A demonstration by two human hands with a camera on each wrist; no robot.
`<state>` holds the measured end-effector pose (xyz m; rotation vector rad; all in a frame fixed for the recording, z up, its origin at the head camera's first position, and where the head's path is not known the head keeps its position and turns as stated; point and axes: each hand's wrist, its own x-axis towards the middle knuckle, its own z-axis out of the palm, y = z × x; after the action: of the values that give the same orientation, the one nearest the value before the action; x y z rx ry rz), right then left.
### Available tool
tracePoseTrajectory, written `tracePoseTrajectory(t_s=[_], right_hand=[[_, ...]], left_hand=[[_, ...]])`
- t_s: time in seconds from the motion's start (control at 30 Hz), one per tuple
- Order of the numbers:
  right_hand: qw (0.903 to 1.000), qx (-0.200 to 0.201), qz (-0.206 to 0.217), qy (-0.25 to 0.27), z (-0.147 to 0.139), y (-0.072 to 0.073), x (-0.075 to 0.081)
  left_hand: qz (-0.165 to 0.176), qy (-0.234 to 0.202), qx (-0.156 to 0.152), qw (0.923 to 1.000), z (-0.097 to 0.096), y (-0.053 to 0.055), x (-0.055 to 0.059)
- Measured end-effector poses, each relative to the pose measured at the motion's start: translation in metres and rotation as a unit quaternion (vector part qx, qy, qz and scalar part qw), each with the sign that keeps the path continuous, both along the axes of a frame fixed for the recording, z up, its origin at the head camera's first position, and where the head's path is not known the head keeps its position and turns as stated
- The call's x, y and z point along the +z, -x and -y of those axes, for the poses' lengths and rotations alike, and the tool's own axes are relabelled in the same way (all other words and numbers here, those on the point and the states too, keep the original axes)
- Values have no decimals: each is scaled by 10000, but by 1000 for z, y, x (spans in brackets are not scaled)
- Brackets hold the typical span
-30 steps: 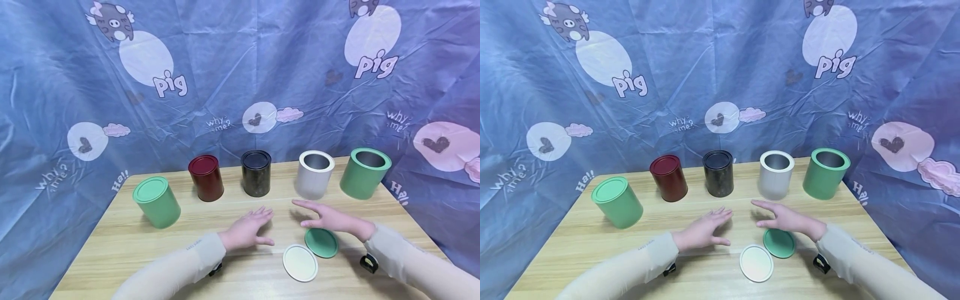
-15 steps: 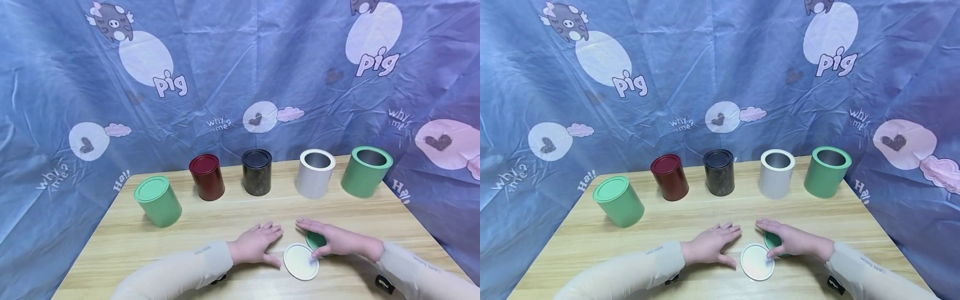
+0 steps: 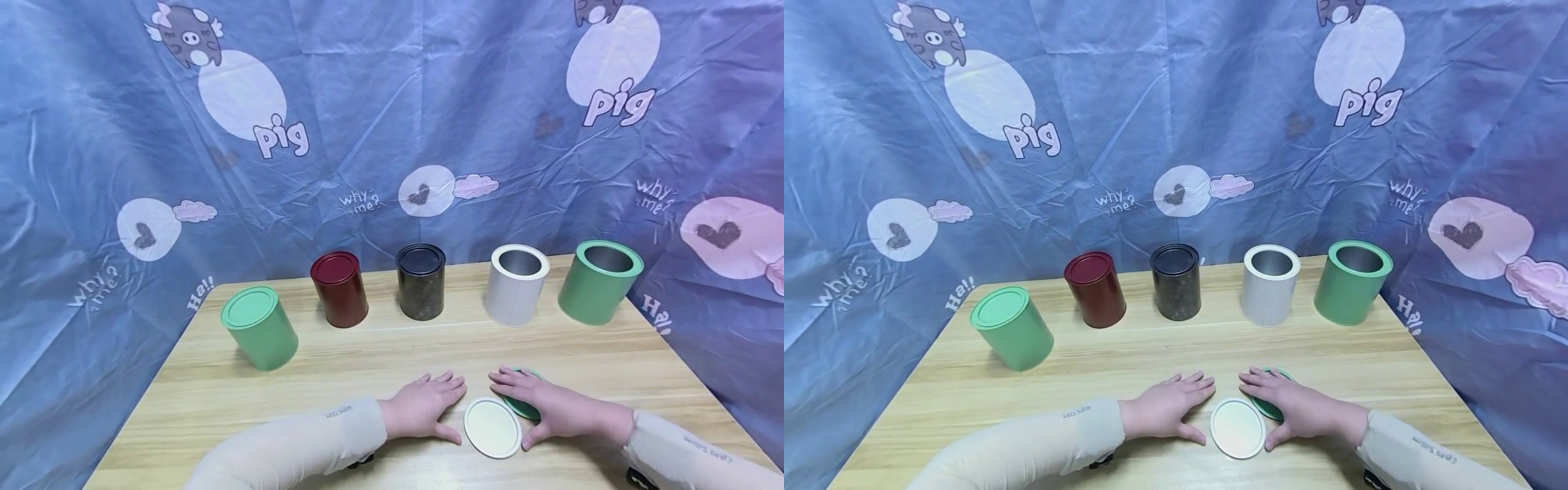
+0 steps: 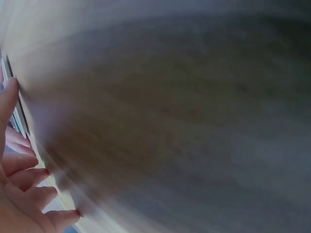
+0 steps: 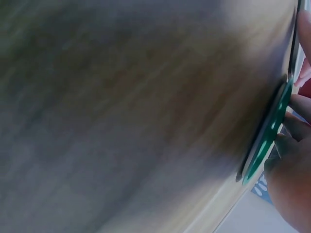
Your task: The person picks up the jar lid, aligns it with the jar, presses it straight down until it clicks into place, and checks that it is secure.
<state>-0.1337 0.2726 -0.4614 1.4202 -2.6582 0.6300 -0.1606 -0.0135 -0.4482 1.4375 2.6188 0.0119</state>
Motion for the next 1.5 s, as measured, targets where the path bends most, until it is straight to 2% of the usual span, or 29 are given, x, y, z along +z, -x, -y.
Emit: tracePoseTrajectory(t_s=[0.23, 0.53, 0.7, 1.03, 1.5], right_hand=[[9989, 5, -464, 45, 1, -2, -4], [9979, -137, -615, 142, 5, -5, -6], [9982, -177, -561, 138, 7, -4, -5], [9991, -180, -364, 155, 10, -5, -3], [9985, -522, 154, 18, 11, -8, 1]], left_hand=[[34, 77, -81, 9999, -5, -2, 1], [-124, 13, -125, 9998, -8, -4, -1], [-174, -48, -145, 9997, -8, -3, -1], [-54, -219, -134, 9997, -7, -2, 1], [186, -242, -41, 9995, -10, 2, 0]])
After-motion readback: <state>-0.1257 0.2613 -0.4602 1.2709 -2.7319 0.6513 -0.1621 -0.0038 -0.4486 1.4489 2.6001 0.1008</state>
